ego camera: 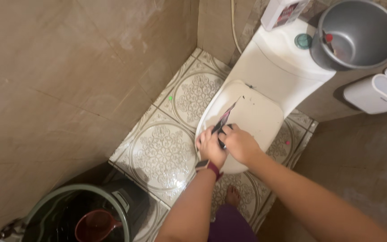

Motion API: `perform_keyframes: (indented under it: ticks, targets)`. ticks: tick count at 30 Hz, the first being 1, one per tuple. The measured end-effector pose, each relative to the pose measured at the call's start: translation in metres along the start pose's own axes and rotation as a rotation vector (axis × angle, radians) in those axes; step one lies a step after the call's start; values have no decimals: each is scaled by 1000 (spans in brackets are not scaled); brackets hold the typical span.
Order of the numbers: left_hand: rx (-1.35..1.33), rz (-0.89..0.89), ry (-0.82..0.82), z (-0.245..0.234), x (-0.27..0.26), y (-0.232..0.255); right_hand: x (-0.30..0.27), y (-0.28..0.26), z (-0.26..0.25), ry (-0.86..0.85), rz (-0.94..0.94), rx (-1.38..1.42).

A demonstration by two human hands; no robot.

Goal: The person refills a black shampoo bottle from a black pouch by squeezing the pouch over the bottle opening. They then wash their hands using water from a bucket and a scoop, and finally pick up a toothbrush and a tube of cream from a wall-mounted holder.

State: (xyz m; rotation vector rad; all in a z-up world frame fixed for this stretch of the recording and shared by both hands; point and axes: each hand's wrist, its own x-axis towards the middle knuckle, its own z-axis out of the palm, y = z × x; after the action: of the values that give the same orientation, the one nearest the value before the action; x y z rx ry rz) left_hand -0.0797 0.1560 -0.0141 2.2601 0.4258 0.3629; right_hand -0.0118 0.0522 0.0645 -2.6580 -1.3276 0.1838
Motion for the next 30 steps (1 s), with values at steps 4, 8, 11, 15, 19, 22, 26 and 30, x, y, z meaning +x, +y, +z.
perform_keyframes:
  ticks: [4, 8, 11, 15, 19, 22, 26, 30]
  targets:
    - [46, 11, -78, -1, 6, -1, 0, 8, 15, -45, 4, -55]
    - [42, -3, -110, -6, 4, 2, 15, 3, 12, -152, 400, 42]
    - [58, -19, -79, 1, 2, -1, 27, -9, -2, -254, 692, 101]
    - [88, -5, -55, 4, -1, -7, 18, -18, -17, -94, 605, 149]
    - [34, -20, -38, -3, -2, -1, 10, -2, -17, -252, 771, 364]
    - [-3, -41, -55, -9, -1, 7, 0, 7, 1, -93, 623, 353]
    - [-3, -57, -68, -9, 4, 8, -10, 14, 33, 95, 390, 361]
    - [9, -49, -51, -7, 3, 4, -2, 22, 38, 79, 472, 274]
